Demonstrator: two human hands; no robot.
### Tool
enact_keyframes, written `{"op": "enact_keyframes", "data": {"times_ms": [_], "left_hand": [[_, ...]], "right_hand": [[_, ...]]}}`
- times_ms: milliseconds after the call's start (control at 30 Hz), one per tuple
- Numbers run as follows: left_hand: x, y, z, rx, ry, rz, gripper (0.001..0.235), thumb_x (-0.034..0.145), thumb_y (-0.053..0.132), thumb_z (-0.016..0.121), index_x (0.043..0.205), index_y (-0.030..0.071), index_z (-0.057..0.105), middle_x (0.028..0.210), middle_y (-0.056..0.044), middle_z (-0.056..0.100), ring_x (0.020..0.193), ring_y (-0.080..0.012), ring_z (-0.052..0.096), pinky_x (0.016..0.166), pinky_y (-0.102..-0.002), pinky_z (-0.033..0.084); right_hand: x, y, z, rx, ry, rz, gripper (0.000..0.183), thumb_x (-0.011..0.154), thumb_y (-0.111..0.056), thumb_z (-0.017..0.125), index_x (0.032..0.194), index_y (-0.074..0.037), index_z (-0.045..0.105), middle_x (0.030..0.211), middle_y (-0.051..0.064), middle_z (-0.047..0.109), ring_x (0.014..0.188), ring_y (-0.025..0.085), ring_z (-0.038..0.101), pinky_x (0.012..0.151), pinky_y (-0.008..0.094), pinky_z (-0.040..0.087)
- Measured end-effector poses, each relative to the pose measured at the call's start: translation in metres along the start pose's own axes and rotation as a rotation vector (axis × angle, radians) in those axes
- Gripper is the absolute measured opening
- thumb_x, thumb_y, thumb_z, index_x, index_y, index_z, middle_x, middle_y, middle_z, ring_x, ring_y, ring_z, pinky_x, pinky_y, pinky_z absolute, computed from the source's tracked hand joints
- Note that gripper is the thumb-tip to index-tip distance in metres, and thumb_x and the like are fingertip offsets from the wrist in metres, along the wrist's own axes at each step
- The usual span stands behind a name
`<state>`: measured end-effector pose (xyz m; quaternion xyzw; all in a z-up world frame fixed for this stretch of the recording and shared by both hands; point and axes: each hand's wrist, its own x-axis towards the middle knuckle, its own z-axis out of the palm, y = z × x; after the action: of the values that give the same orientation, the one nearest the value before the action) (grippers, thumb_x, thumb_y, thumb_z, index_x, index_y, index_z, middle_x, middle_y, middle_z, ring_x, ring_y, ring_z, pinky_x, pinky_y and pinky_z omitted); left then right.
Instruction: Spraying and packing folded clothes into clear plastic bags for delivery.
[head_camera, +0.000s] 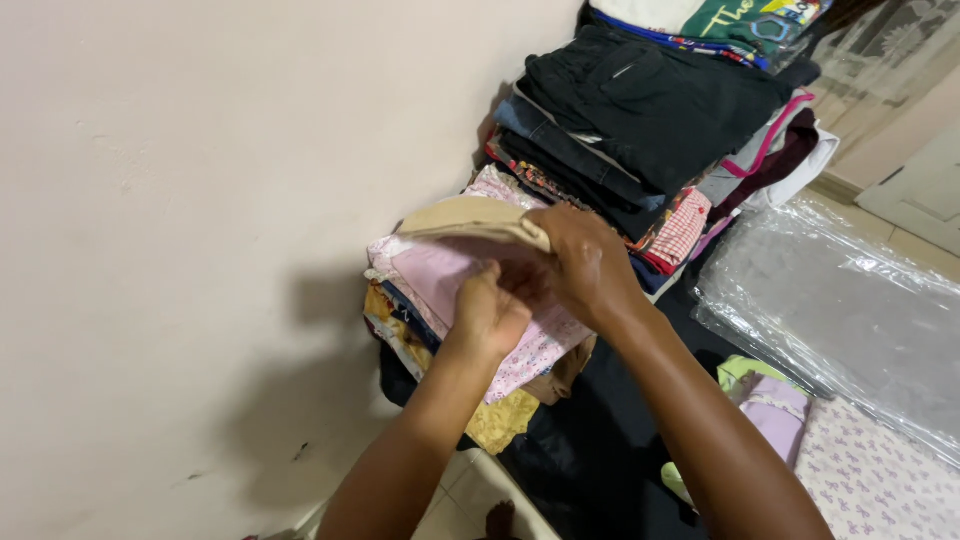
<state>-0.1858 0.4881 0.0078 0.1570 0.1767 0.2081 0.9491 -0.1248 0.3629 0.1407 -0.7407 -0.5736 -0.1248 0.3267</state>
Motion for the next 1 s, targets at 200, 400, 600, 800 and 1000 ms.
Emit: {"op": "enact_keyframes", "data": {"times_ms": [200,400,600,800,1000], "left_hand": [[0.019,-0.041,0.009,-0.056,-0.191,-0.064,0.038,0.102,0.036,0.047,0.122,0.006,0.056,0.132,-0.016,0.058,0.122,-0.0326,0.055,0.107,-0.051,0.041],[0.006,-0.138,0.007,-0.043,-0.342,-0.278,0.044,0.104,0.041,0.044,0.13,0.006,0.052,0.139,-0.016,0.055,0.128,-0.0324,0.052,0.111,-0.05,0.039],[-0.014,-0.185,-0.009,-0.078,-0.473,-0.394,0.051,0.106,0.045,0.041,0.139,0.006,0.048,0.146,-0.015,0.052,0.133,-0.0322,0.05,0.115,-0.049,0.038],[-0.031,-0.214,-0.024,-0.132,-0.582,-0.457,0.059,0.108,0.05,0.039,0.147,0.006,0.043,0.152,-0.015,0.049,0.139,-0.032,0.048,0.119,-0.048,0.036],[-0.042,-0.247,-0.032,-0.199,-0.688,-0.503,0.066,0.11,0.054,0.036,0.156,0.006,0.039,0.159,-0.014,0.046,0.145,-0.0318,0.046,0.122,-0.046,0.035]], "right_hand": [[-0.058,-0.01,-0.029,0.027,-0.024,-0.157,0.043,0.07,-0.004,0.073,0.113,-0.008,0.068,0.113,0.011,0.07,0.11,0.036,0.064,0.094,0.049,0.049],[-0.15,0.009,-0.023,0.035,0.109,0.095,0.062,0.082,-0.031,0.078,0.138,-0.011,0.058,0.148,0.015,0.053,0.141,0.035,0.048,0.115,0.048,0.042],[-0.204,0.005,-0.021,1.41,0.404,0.571,0.113,0.082,-0.073,0.068,0.162,-0.01,0.02,0.163,0.014,0.032,0.151,0.031,0.034,0.119,0.046,0.034],[-0.255,0.02,-0.066,1.913,0.594,0.79,0.084,0.089,-0.043,0.075,0.153,-0.002,0.04,0.142,0.014,0.056,0.132,0.025,0.055,0.112,0.044,0.046],[-0.327,0.037,-0.14,1.588,0.832,1.014,0.053,0.087,-0.007,0.072,0.137,-0.001,0.056,0.126,0.014,0.07,0.115,0.025,0.068,0.099,0.043,0.056]]}}
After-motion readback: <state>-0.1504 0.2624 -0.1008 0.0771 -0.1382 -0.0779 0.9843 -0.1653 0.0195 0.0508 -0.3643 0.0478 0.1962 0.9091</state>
